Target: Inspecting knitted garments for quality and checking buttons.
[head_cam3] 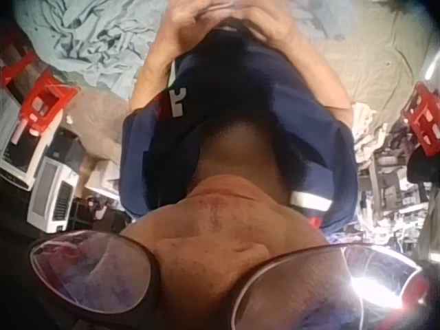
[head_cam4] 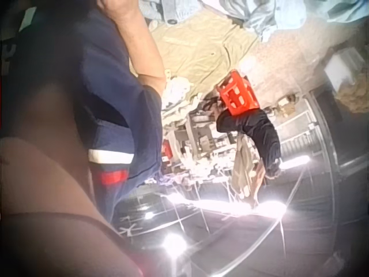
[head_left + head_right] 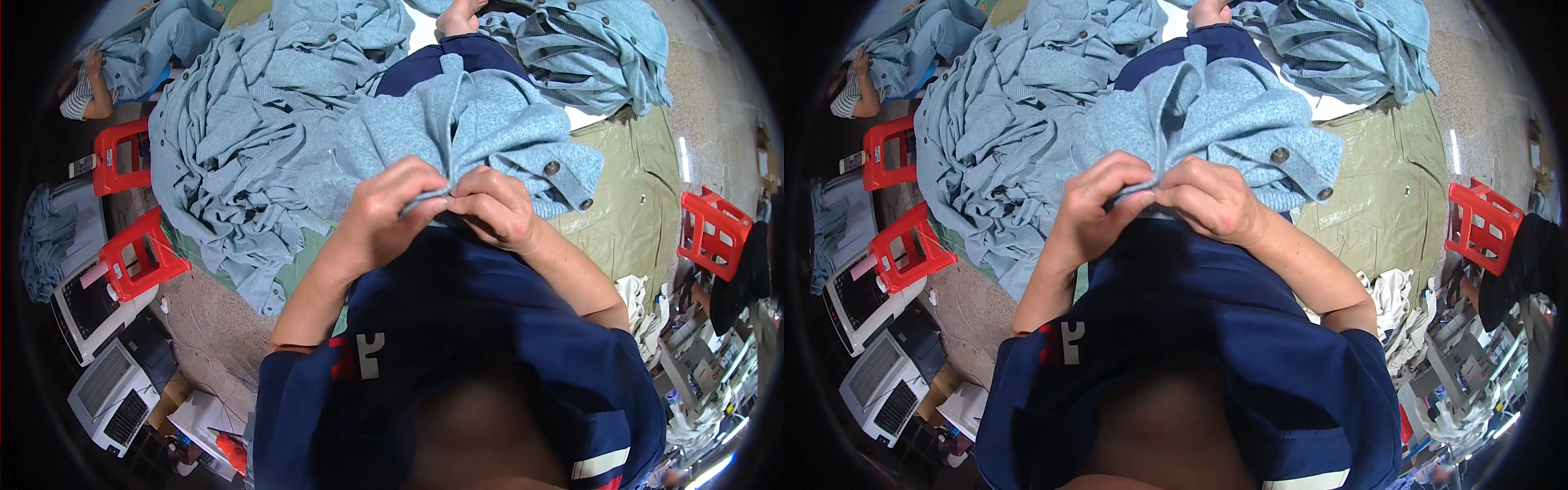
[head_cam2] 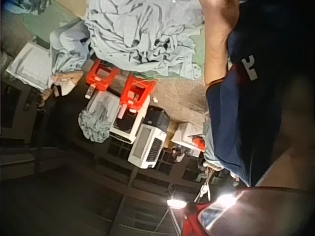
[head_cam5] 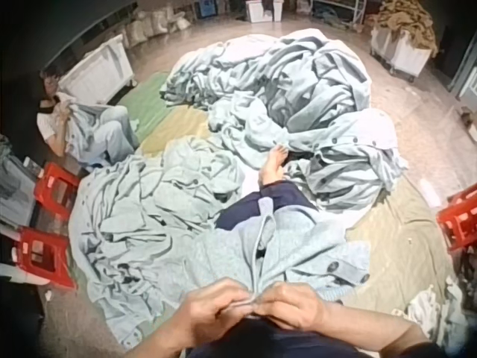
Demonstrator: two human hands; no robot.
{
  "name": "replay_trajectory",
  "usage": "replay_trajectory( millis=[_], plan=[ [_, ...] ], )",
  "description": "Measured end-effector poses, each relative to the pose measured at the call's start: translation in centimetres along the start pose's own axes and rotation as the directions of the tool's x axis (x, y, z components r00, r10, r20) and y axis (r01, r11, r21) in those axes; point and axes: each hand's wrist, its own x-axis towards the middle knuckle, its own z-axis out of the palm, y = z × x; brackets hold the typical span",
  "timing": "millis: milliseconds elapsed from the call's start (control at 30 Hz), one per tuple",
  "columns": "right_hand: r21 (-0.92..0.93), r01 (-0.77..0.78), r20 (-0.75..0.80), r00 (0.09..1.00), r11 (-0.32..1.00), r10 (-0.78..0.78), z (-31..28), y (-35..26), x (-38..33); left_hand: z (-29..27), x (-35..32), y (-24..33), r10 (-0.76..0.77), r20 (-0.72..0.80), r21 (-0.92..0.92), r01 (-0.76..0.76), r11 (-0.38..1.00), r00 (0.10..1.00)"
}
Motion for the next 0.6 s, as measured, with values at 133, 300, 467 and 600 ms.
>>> replay_trajectory(
  millis=[133,300,467,600],
  plan=[
    [0.039,-0.103,-0.028,0.994,0.994,0.104,-0.1,-0.7,-1.3,0.9,-0.2,-0.2,0.163,0.032,-0.047,-0.162,0.986,0.986],
    [0.017,-0.154,-0.039,0.987,0.988,0.155,-0.2,-1.0,-0.1,1.0,-0.4,-0.2,0.139,0.144,0.047,-0.147,0.988,0.98],
    [0.079,-0.295,0.143,0.949,0.952,0.282,0.2,-1.1,-0.3,0.9,-1.8,-0.7,0.144,0.094,0.133,-0.156,0.979,0.985],
    [0.03,-0.27,0.057,0.962,0.962,0.268,1.0,-1.0,-0.4,1.0,-2.1,-0.6,0.102,-0.048,0.067,-0.099,0.993,0.994]
  ],
)
